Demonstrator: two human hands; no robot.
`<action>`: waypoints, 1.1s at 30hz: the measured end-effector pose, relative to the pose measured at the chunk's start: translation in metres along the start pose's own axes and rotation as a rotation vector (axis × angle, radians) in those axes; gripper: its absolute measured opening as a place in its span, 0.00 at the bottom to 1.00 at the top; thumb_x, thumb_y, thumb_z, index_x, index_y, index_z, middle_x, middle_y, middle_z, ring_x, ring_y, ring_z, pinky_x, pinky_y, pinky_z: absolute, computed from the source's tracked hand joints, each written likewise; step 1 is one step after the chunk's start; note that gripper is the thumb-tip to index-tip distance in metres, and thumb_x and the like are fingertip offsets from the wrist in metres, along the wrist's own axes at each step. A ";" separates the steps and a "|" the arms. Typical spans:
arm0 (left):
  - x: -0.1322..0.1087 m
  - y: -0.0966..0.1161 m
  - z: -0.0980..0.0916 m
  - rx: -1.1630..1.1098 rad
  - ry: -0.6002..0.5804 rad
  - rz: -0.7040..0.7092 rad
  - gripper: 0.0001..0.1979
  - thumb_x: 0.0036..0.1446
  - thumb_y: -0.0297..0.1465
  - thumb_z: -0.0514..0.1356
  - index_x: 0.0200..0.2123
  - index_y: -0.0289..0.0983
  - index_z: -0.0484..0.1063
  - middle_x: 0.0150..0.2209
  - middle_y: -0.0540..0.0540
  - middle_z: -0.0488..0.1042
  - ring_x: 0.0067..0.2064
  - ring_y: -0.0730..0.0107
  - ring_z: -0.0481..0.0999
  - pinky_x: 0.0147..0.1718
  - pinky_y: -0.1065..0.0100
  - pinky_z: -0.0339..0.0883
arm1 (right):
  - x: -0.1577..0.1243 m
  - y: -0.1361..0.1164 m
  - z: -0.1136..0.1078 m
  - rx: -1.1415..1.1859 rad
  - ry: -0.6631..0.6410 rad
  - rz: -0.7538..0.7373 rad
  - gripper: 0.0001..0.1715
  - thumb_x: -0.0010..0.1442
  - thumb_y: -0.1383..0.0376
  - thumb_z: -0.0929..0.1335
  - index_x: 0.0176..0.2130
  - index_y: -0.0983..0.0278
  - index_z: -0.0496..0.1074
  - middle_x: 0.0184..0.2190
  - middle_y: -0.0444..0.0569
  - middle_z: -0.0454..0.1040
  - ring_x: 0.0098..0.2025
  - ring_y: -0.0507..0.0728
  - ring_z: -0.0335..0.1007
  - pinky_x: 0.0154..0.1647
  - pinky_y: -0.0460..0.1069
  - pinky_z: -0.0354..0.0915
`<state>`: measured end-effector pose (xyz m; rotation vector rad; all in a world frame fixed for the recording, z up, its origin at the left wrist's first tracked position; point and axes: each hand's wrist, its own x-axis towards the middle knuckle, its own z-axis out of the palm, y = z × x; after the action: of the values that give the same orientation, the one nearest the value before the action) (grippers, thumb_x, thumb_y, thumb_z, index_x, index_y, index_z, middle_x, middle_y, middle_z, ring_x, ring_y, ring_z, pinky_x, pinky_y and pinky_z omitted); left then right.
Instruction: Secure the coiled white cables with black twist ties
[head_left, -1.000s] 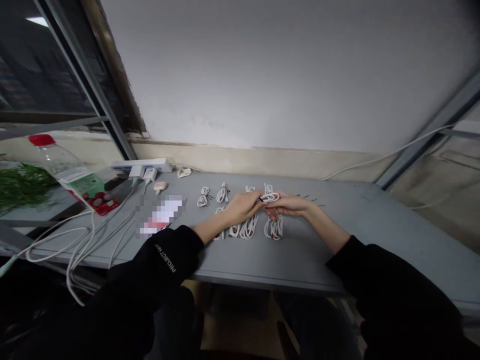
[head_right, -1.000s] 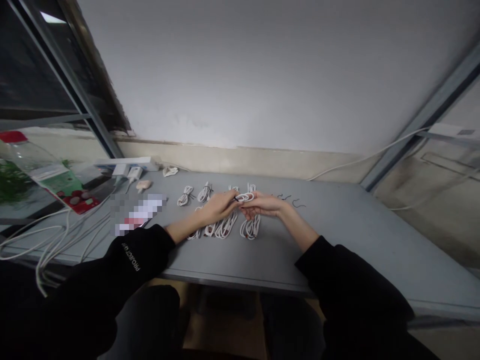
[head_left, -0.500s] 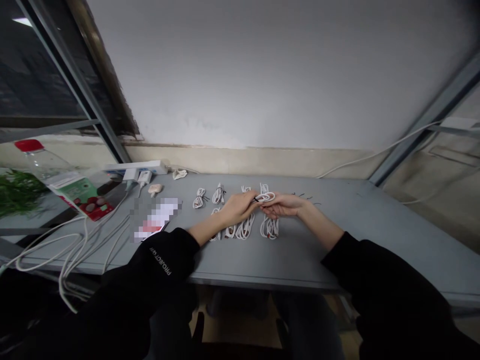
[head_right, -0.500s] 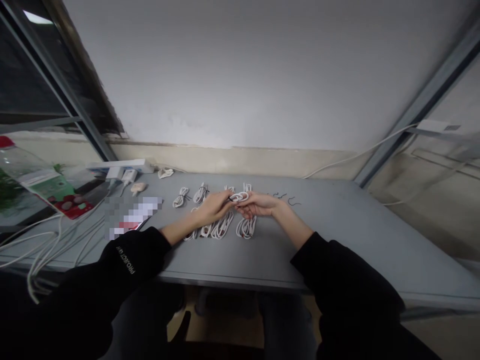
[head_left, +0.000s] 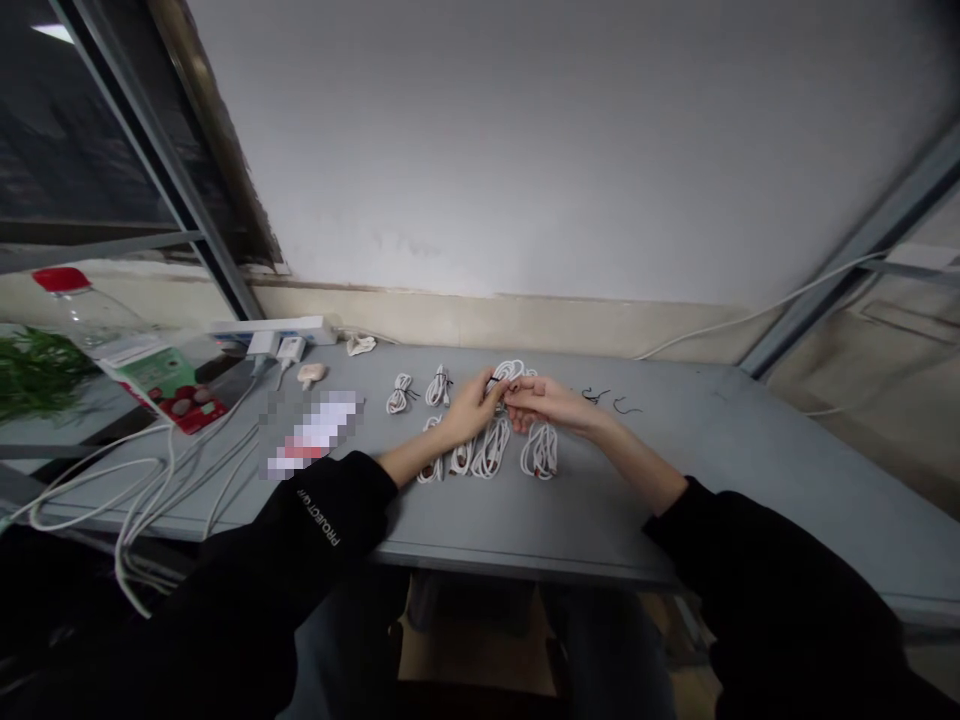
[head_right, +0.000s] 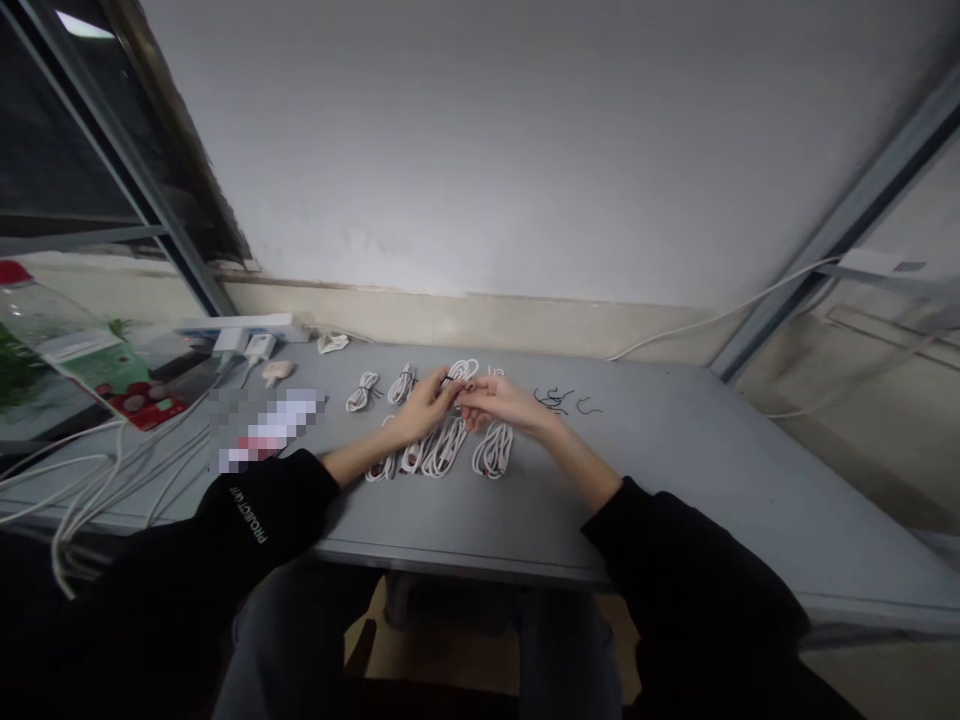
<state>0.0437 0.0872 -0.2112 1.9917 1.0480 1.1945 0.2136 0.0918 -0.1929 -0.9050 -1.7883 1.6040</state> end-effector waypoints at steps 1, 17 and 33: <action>0.001 0.001 0.000 -0.043 0.006 -0.032 0.08 0.63 0.32 0.52 0.31 0.37 0.63 0.25 0.53 0.64 0.28 0.72 0.64 0.32 0.69 0.57 | 0.000 0.002 0.003 -0.061 0.043 -0.031 0.15 0.55 0.59 0.73 0.37 0.64 0.68 0.22 0.43 0.72 0.23 0.51 0.71 0.27 0.48 0.70; -0.001 0.001 0.001 -0.438 -0.086 -0.132 0.11 0.61 0.36 0.54 0.30 0.37 0.63 0.19 0.55 0.61 0.20 0.76 0.60 0.22 0.71 0.53 | -0.012 0.004 0.035 -0.620 0.394 -0.367 0.15 0.66 0.59 0.58 0.29 0.61 0.61 0.20 0.41 0.66 0.22 0.50 0.60 0.25 0.47 0.56; -0.005 0.009 -0.005 -0.272 -0.092 -0.008 0.14 0.64 0.37 0.49 0.37 0.36 0.69 0.35 0.47 0.73 0.41 0.66 0.71 0.47 0.65 0.62 | 0.005 0.015 0.028 0.141 0.376 -0.084 0.15 0.59 0.56 0.64 0.26 0.62 0.62 0.17 0.43 0.67 0.15 0.50 0.61 0.14 0.46 0.57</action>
<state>0.0401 0.0785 -0.2042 1.8102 0.8004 1.1615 0.1905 0.0791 -0.2112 -0.9771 -1.4171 1.3799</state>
